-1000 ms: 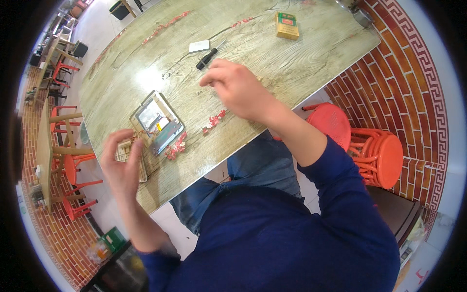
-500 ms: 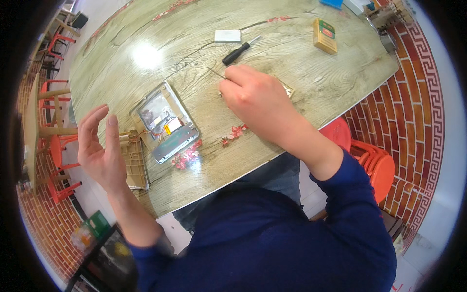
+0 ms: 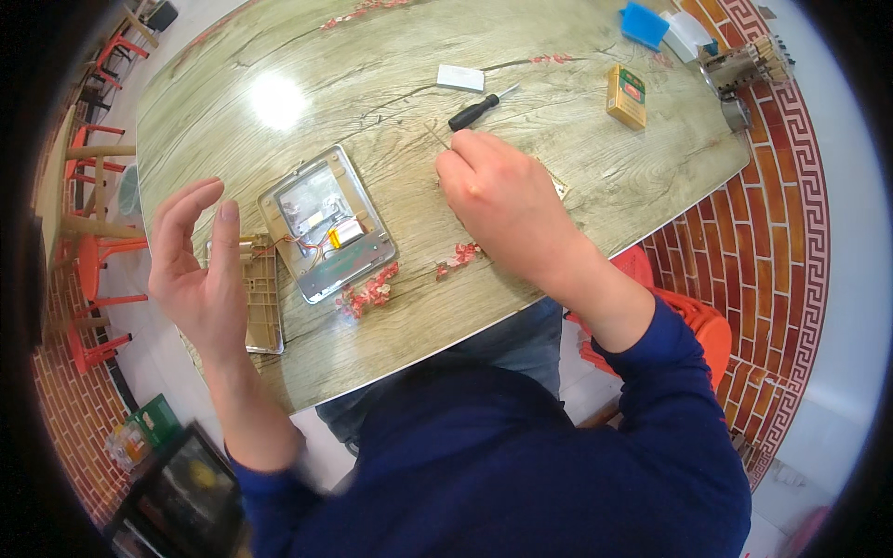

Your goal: The person opens a small electronic device and uses a screwdriver to tighten screws on a circuit board inside. They adjust wires and components within the housing, then close the device.

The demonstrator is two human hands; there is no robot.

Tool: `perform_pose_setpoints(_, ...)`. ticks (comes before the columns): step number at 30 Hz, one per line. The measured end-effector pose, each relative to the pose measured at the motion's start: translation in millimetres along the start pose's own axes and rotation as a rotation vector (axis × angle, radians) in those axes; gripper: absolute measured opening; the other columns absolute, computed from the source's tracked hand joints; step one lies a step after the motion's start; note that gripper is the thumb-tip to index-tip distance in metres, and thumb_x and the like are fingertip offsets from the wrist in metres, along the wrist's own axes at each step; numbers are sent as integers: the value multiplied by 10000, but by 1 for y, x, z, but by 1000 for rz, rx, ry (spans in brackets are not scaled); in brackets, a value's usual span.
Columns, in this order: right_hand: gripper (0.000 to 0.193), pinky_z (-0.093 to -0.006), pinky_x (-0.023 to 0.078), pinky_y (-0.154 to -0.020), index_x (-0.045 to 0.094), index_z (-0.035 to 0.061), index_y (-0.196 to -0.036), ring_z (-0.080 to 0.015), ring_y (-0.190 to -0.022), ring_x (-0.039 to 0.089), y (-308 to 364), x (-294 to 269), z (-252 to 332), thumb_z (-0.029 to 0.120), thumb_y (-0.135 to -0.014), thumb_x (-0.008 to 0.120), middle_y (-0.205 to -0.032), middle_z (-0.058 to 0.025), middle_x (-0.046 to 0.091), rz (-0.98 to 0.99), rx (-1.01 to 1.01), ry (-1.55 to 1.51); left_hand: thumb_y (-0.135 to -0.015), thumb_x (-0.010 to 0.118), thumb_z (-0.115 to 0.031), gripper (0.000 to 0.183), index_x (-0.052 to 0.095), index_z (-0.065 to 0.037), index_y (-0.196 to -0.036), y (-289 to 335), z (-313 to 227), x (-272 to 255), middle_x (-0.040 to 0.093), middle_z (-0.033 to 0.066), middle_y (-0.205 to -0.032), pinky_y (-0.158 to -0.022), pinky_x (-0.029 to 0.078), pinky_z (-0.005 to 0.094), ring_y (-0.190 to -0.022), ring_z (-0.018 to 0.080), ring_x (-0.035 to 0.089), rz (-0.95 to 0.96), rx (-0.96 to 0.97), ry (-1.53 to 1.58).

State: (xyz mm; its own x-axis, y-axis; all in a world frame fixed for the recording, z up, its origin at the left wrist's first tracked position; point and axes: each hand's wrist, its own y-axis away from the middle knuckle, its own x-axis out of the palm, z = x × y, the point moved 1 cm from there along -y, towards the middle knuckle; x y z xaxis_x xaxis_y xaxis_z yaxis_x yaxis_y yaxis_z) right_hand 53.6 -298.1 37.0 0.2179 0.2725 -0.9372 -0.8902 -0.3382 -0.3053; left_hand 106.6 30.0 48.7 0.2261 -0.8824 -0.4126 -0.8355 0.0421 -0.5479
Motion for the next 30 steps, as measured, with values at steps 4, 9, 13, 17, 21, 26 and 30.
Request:
perform_pose_setpoints(4, 125, -466, 619, -801, 630, 25, -1000, -360, -929, 728, -2, 0, 5, 12, -1004, 754, -1012, -153, 625, -61, 33, -37, -1017, 897, 0, 183, 832, 20, -1186, -1, -1, 1, 843, 138, -1273, -1111, 590, 395, -1220, 275, 790, 29, 3, -19)
perform_pose_setpoints(9, 153, -461, 587, -811, 684, 21, -1089, -362, -962, 704, -4, -9, 23, 7, -1018, 819, -1078, -155, 646, -19, 150, -542, -947, 925, -15, 275, 830, -6, -1205, 0, -3, 4, 821, 131, -1308, -1120, 592, 446, -1271, 352, 760, 189, -9, -139)
perform_pose_setpoints(13, 211, -410, 561, -854, 735, 33, -1179, -298, -986, 676, -13, 5, 49, -40, -1015, 845, -1138, -136, 626, 3, -24, -675, -907, 934, -18, 335, 818, -12, -1221, 2, -5, 6, 792, 135, -1358, -1141, 583, 481, -1328, 381, 712, 250, -10, -145)
perform_pose_setpoints(17, 229, -473, 509, -933, 730, 85, -1111, -347, -1050, 645, -20, 22, 58, 27, -955, 887, -1091, -103, 625, -23, -156, -558, -913, 944, -20, 354, 818, -17, -1244, 4, -7, 6, 785, 142, -1407, -1159, 581, 467, -1360, 363, 720, 279, -17, -155)
perform_pose_setpoints(21, 230, -456, 495, -940, 754, 90, -1119, -336, -1048, 641, -19, 27, 57, 30, -951, 899, -1094, -96, 628, -2, -162, -532, -884, 952, -23, 362, 810, -29, -1216, 6, -7, 8, 763, 133, -1397, -1145, 582, 486, -1345, 378, 683, 286, -13, -166)
perform_pose_setpoints(26, 241, -435, 496, -978, 804, 91, -1136, -330, -1084, 629, -19, 24, 54, 11, -939, 916, -1124, -95, 633, 75, -96, -566, -848, 979, -38, 438, 806, -27, -1250, 8, -5, 9, 762, 144, -1436, -1165, 583, 500, -1373, 393, 684, 316, -21, -190)
perform_pose_setpoints(30, 208, -438, 486, -976, 806, 93, -1105, -311, -1071, 638, -20, 23, 53, 31, -939, 914, -1098, -78, 639, 77, -105, -583, -763, 1030, -86, 591, 804, -28, -1306, 7, -6, 6, 759, 151, -1469, -1181, 581, 507, -1394, 399, 687, 392, 1, -166)
